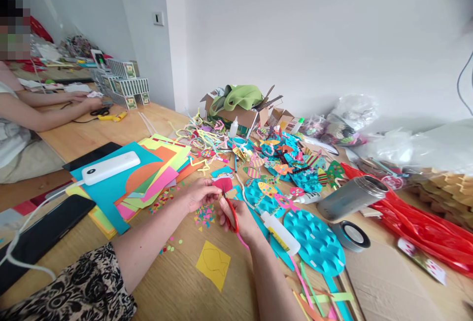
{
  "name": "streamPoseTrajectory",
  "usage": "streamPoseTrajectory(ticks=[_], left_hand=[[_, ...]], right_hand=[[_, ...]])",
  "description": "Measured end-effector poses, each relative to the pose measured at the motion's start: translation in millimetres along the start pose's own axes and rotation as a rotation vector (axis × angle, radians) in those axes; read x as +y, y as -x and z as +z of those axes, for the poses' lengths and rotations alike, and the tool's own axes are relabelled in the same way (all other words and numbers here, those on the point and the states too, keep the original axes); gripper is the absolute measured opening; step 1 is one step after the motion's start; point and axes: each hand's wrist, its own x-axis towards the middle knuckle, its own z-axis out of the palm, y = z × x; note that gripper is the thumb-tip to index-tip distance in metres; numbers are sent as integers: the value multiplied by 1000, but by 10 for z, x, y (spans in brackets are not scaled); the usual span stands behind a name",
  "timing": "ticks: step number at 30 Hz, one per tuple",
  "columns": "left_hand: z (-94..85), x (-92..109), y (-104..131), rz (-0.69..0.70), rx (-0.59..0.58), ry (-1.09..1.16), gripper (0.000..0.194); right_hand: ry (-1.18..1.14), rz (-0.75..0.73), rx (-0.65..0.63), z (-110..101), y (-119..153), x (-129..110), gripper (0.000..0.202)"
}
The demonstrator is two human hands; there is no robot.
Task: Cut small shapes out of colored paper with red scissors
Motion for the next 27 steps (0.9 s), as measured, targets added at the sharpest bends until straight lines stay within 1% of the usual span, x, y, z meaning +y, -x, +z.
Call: streamPoseTrajectory(ticks=[18, 27], left_hand=[[14, 32, 22, -24, 35, -15, 22], [6, 39, 27, -31, 23, -19, 24]], right_hand=[[15, 7, 14, 0, 5, -2, 56], [14, 11, 8, 3, 0, -7, 57]])
